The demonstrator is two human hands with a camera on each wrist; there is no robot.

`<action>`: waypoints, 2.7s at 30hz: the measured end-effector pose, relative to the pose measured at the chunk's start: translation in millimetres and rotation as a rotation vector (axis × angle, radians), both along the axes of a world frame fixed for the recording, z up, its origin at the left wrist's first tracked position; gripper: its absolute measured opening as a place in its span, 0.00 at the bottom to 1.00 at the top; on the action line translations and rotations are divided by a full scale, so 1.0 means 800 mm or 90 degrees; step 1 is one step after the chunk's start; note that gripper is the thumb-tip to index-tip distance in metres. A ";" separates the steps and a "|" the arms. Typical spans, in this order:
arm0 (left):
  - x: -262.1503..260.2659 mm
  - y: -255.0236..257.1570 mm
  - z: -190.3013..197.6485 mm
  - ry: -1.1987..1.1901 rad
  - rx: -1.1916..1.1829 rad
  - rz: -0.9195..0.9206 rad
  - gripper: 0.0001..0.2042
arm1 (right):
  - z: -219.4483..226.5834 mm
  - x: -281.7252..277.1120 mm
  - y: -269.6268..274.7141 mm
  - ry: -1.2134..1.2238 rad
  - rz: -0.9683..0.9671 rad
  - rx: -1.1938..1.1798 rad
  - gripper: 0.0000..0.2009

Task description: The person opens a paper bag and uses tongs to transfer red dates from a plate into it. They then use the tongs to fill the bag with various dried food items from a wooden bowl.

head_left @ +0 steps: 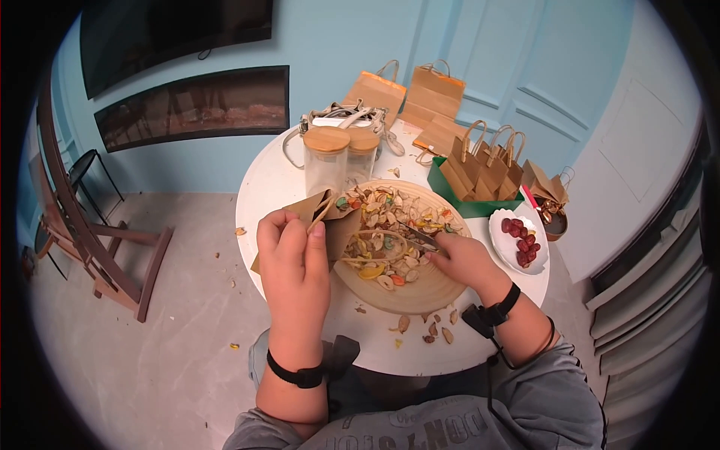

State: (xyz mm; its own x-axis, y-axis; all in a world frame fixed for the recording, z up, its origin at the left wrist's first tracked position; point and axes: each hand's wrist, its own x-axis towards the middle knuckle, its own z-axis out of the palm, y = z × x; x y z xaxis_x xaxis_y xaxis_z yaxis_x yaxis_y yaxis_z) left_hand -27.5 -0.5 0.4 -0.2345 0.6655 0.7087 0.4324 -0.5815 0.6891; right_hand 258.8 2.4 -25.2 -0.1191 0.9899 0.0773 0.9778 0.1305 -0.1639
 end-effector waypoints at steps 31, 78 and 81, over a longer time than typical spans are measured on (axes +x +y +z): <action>0.006 0.000 0.000 -0.017 0.024 0.031 0.05 | 0.205 -0.108 -0.016 0.065 0.168 -0.066 0.16; -0.025 0.004 -0.003 -0.052 0.005 0.030 0.06 | 0.001 -0.004 0.008 0.246 -0.052 -0.063 0.18; -0.025 0.003 -0.002 -0.057 -0.002 0.026 0.06 | 0.001 0.005 0.006 0.253 -0.064 -0.081 0.16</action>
State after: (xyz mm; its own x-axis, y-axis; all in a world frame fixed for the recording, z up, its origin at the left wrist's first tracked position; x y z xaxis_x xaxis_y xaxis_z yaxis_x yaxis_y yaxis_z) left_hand -47.4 2.0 -1.4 -0.3237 0.6563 0.6815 0.3915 -0.5629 0.7280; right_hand 262.6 7.5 -24.4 -0.0073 0.9997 -0.0252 0.8420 -0.0074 -0.5395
